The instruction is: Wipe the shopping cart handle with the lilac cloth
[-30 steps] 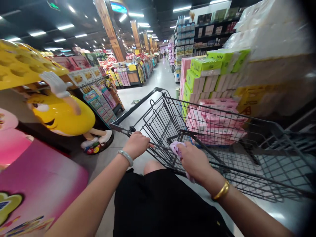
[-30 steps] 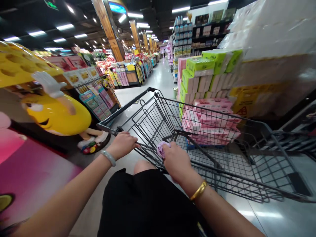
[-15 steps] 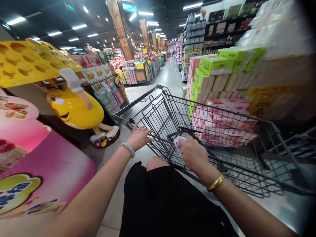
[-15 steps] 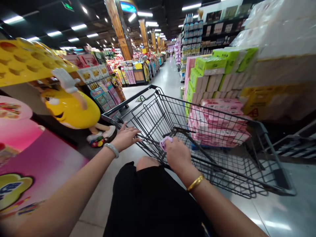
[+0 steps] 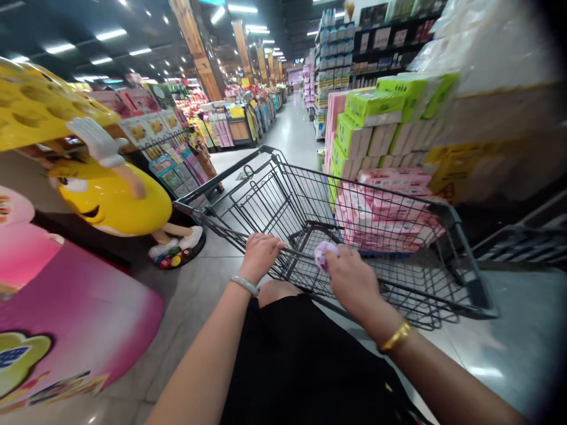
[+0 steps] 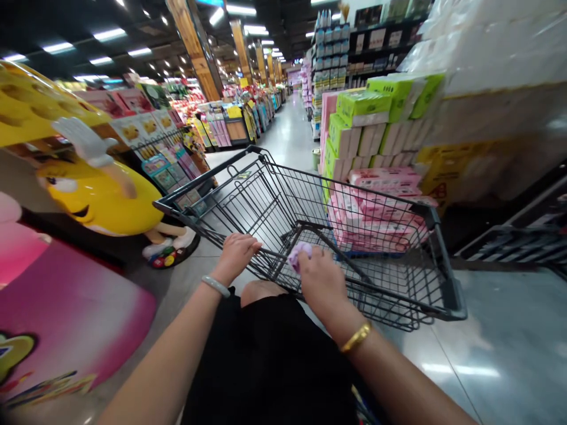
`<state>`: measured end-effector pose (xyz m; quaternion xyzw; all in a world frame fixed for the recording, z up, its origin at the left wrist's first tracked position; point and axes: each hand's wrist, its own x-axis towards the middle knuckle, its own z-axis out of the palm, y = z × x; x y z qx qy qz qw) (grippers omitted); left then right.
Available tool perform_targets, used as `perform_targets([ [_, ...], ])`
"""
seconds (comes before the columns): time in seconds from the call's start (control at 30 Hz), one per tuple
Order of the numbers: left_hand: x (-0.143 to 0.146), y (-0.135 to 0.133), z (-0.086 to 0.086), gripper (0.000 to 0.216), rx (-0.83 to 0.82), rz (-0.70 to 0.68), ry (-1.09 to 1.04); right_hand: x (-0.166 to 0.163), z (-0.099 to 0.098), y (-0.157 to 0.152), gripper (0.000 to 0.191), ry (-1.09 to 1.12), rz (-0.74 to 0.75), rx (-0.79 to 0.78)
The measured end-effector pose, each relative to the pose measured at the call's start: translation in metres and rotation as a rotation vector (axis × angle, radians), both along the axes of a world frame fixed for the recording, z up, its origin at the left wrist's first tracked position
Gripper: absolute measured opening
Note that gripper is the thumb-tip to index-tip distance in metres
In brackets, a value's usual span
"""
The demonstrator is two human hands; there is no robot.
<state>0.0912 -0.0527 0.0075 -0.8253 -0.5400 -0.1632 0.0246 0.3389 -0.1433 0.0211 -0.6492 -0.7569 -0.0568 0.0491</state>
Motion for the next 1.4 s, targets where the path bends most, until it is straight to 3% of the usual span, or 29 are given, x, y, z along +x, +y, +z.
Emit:
perform_targets([
  [0.13,-0.017,0.011,0.003,0.046,-0.024,-0.008,0.032,-0.025,0.004,0.013,0.044,0.079,0.103,0.009],
  [0.4,-0.047,0.026,0.003,0.045,-0.038,0.002,0.045,0.032,-0.013,-0.010,0.050,0.049,0.019,0.004],
  [0.67,-0.060,0.040,0.004,0.041,-0.065,0.004,0.060,-0.033,-0.007,0.031,0.044,0.114,0.137,0.023],
  [0.77,-0.069,0.046,0.007,0.040,-0.070,0.017,0.062,-0.040,-0.004,0.038,0.045,0.119,0.178,0.041],
  [0.93,-0.085,0.054,0.009,0.039,-0.084,0.030,0.050,0.006,-0.008,0.016,0.048,0.089,0.131,0.015],
  [1.07,-0.099,0.059,0.010,0.039,-0.072,0.054,0.027,0.058,-0.022,-0.009,0.057,0.058,0.035,0.044],
  [1.17,-0.106,0.061,0.011,0.035,-0.044,0.089,0.008,0.073,-0.035,-0.017,0.057,0.062,0.008,0.106],
  [1.27,-0.092,0.055,0.012,0.031,0.009,0.147,-0.018,0.065,-0.040,-0.011,0.056,0.062,0.004,0.116],
  [1.4,-0.028,0.030,0.002,0.029,0.033,0.088,-0.097,0.046,-0.037,0.007,0.057,0.058,0.010,0.109],
])
